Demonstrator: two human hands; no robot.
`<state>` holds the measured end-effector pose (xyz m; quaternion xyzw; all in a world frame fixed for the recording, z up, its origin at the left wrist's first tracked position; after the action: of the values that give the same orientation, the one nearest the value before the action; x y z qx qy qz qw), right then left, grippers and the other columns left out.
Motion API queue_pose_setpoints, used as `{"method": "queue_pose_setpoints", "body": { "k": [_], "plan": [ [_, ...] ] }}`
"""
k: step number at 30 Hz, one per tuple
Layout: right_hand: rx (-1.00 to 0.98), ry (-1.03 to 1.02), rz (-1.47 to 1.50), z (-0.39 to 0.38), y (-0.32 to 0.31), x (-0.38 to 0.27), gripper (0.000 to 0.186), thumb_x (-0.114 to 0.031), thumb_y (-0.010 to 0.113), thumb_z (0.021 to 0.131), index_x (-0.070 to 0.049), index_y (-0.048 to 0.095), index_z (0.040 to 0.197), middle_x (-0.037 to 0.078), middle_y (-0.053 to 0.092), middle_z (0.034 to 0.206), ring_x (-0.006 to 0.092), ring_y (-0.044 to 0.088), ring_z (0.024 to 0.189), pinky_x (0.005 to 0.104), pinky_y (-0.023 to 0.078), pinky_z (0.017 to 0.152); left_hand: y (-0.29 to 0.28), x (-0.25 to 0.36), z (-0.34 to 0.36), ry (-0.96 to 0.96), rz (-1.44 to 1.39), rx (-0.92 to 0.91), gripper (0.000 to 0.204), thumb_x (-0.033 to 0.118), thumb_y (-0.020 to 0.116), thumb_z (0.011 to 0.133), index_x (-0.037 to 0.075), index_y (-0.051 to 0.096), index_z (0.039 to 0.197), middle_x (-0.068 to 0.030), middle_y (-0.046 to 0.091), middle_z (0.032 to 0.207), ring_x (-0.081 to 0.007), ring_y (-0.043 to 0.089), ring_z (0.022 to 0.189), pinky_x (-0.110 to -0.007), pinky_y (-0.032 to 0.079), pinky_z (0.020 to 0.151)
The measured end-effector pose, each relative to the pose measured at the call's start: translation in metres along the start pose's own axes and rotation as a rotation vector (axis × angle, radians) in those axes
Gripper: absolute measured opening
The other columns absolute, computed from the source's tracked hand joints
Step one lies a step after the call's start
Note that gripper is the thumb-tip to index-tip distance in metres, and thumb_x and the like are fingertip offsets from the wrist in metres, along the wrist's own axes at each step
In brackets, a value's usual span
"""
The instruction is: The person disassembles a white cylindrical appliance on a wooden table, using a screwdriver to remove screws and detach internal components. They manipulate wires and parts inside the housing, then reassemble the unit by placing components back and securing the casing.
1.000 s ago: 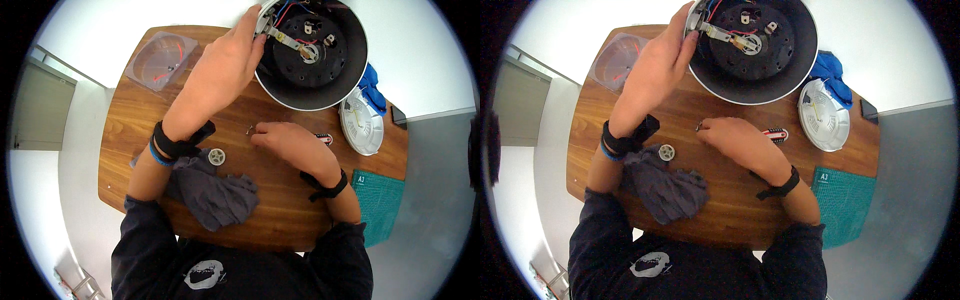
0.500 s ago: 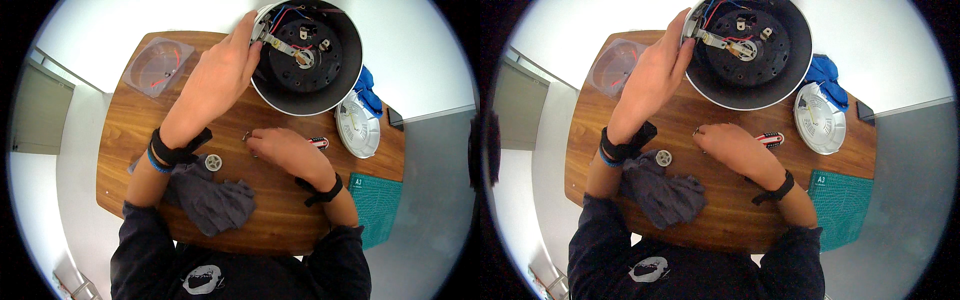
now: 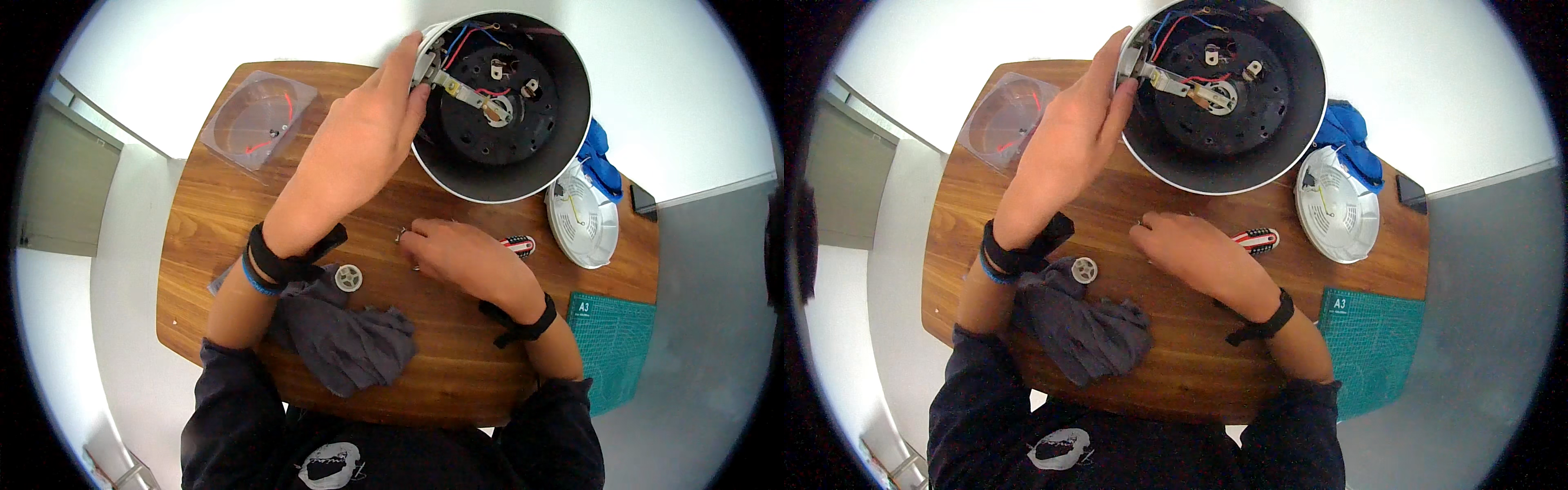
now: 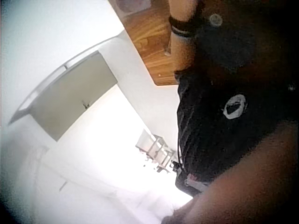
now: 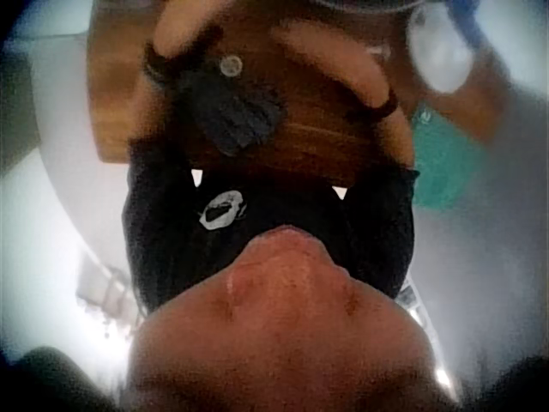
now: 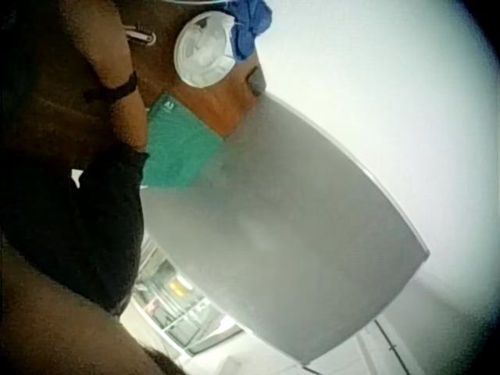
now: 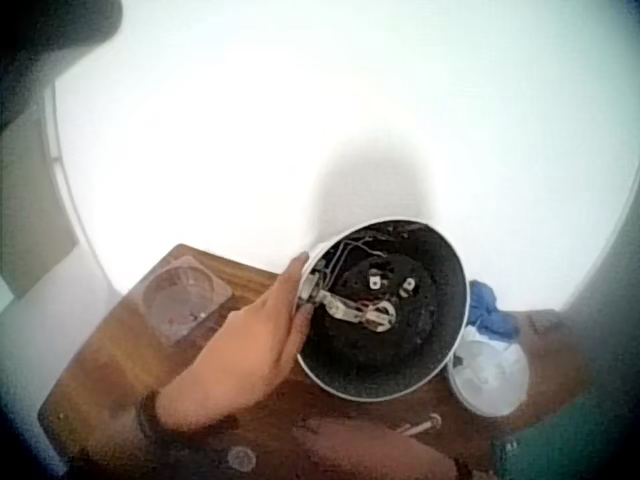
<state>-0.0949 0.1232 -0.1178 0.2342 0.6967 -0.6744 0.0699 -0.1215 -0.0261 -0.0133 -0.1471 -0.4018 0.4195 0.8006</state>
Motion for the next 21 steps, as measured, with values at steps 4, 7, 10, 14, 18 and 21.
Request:
{"method": "queue_pose_setpoints", "body": {
  "k": [4,7,10,14,18,21],
  "plan": [
    [0.042,0.008,-0.022,0.001,-0.004,0.003,0.022,-0.004,0.069,0.095,-0.002,0.062,0.115,0.018,0.067,0.118,0.0403,0.072,0.116,0.0504,0.062,0.094,-0.001,0.001,-0.001,0.005,0.006,0.0,0.057,0.015,0.06,0.115,0.007,0.04,0.168,-0.0345,0.072,0.104,-0.056,0.071,0.1,-0.057,0.055,0.084],
    [0.094,-0.019,-0.026,0.001,-0.011,0.004,0.025,0.0,0.069,0.092,-0.003,0.061,0.116,0.017,0.066,0.121,0.0392,0.071,0.117,0.0492,0.062,0.094,-0.001,0.002,-0.001,0.019,0.002,0.018,0.057,0.015,0.06,0.115,0.007,0.04,0.168,-0.0345,0.072,0.105,-0.0557,0.071,0.1,-0.057,0.055,0.084],
    [0.113,-0.038,-0.008,0.001,-0.018,0.005,0.026,0.0,0.069,0.092,-0.003,0.061,0.117,0.016,0.065,0.12,0.0386,0.072,0.115,0.048,0.062,0.095,-0.002,0.003,-0.001,0.01,-0.006,0.002,0.057,0.014,0.06,0.115,0.006,0.04,0.168,-0.0345,0.072,0.105,-0.0557,0.071,0.1,-0.058,0.055,0.084],
    [0.146,-0.001,0.035,-0.004,-0.02,0.012,0.017,-0.009,0.071,0.099,-0.005,0.066,0.116,0.014,0.065,0.111,0.0392,0.071,0.107,0.0482,0.058,0.091,0.001,0.003,-0.001,0.01,-0.002,-0.001,0.057,0.014,0.059,0.115,0.006,0.039,0.168,-0.0344,0.072,0.105,-0.0559,0.071,0.1,-0.058,0.055,0.084],
    [0.0,0.093,0.041,-0.017,-0.029,0.016,0.021,-0.014,0.076,0.098,-0.006,0.068,0.116,0.015,0.07,0.113,0.0397,0.072,0.108,0.0493,0.059,0.09,-0.001,0.002,-0.001,0.01,-0.001,-0.003,0.056,0.013,0.059,0.115,0.006,0.039,0.168,-0.0341,0.072,0.103,-0.0561,0.071,0.1,-0.057,0.055,0.084],
    [0.023,0.107,0.054,-0.044,-0.047,0.025,0.024,-0.016,0.079,0.095,-0.006,0.069,0.115,0.016,0.073,0.112,0.0408,0.073,0.106,0.0518,0.059,0.089,-0.001,0.001,-0.001,-0.002,0.003,-0.012,0.056,0.014,0.058,0.115,0.006,0.039,0.168,-0.034,0.072,0.103,-0.0562,0.071,0.1,-0.057,0.055,0.085]
  ]
}}
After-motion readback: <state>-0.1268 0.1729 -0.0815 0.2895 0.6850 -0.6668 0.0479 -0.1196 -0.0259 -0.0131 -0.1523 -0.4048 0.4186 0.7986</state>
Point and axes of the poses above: each hand's wrist, its own z-axis towards the middle knuckle, its own y-axis out of the palm, x = y × z, the point moved 8 cm from there along z, towards the middle knuckle
